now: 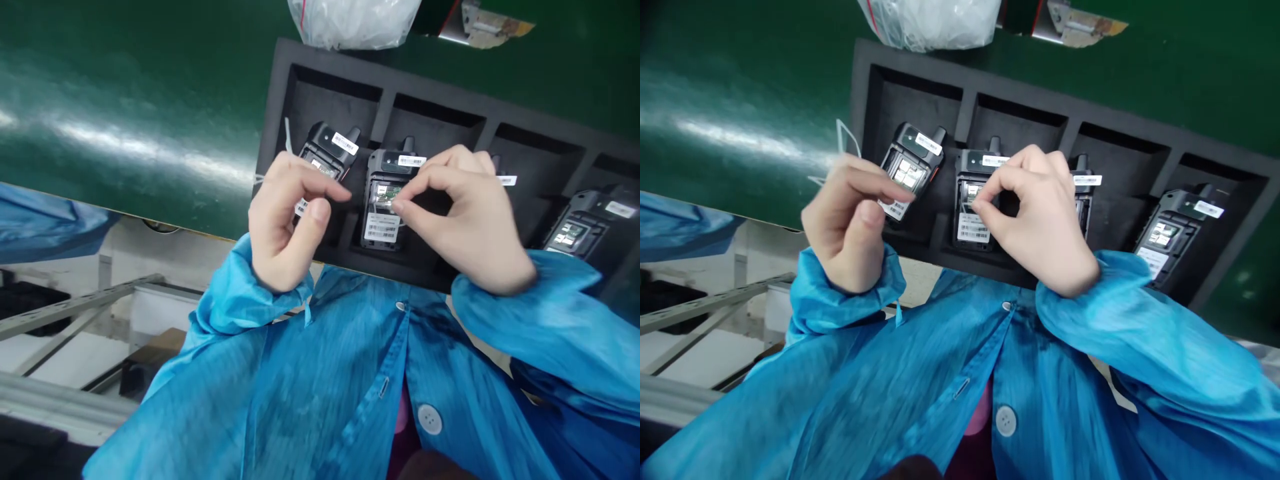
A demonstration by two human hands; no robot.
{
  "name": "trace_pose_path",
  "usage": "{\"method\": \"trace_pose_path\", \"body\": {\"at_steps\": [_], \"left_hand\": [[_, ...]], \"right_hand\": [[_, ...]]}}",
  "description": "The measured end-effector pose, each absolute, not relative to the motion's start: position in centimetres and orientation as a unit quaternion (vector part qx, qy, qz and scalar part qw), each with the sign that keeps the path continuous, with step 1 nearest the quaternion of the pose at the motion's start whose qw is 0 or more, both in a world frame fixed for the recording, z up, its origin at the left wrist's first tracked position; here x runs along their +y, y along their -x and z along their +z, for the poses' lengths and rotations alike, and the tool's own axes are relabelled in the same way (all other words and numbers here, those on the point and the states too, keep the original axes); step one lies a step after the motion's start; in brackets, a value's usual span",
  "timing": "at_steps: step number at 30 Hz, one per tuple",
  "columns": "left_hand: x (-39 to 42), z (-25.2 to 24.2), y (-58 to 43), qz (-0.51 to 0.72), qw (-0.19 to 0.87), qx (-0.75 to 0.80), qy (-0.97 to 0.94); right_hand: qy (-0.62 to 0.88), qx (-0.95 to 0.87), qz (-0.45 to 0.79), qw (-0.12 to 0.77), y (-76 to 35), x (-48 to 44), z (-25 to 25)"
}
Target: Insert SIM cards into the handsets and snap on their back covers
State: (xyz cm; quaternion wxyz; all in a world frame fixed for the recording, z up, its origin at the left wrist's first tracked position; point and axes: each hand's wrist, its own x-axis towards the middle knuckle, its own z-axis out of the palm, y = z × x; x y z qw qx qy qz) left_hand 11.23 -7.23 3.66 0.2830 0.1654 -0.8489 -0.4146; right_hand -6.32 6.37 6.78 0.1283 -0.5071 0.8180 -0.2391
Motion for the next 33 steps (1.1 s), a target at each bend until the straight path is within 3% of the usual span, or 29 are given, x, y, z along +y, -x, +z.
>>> {"method": "trace_pose_path", "body": {"at_steps": [2,5,8,12,17,22,33], "left_hand": [[-7.3,2.9,-11.3,-0.404,0.318,-0.848,-0.128],[-7.1,2.0,-10.9,-0.308,0.264,-0.913,-0.039],[-6.7,1.4,-10.6,-0.190,0.197,-0.962,0.012],[-6.3,1.1,-10.5,-0.121,0.170,-0.978,0.003],[-6.5,1.2,-10.8,-0.117,0.137,-0.983,-0.037],[-6.4,1.0,-10.9,-0.167,0.176,-0.969,-0.045],[-6.5,0.9,-10.8,-0.071,0.205,-0.976,-0.033]], "right_hand": [[0.492,0.840,-0.215,0.079,6.2,6.2,5.6],[0.486,0.851,-0.195,0.034,6.1,6.1,4.9],[0.486,0.856,-0.176,0.028,6.0,6.0,5.0],[0.483,0.858,-0.171,0.037,6.0,5.9,5.3],[0.483,0.859,-0.166,0.042,6.0,6.0,5.4],[0.489,0.860,-0.144,0.032,6.1,6.0,5.5],[0.498,0.859,-0.118,0.019,6.2,6.0,5.2]]}}
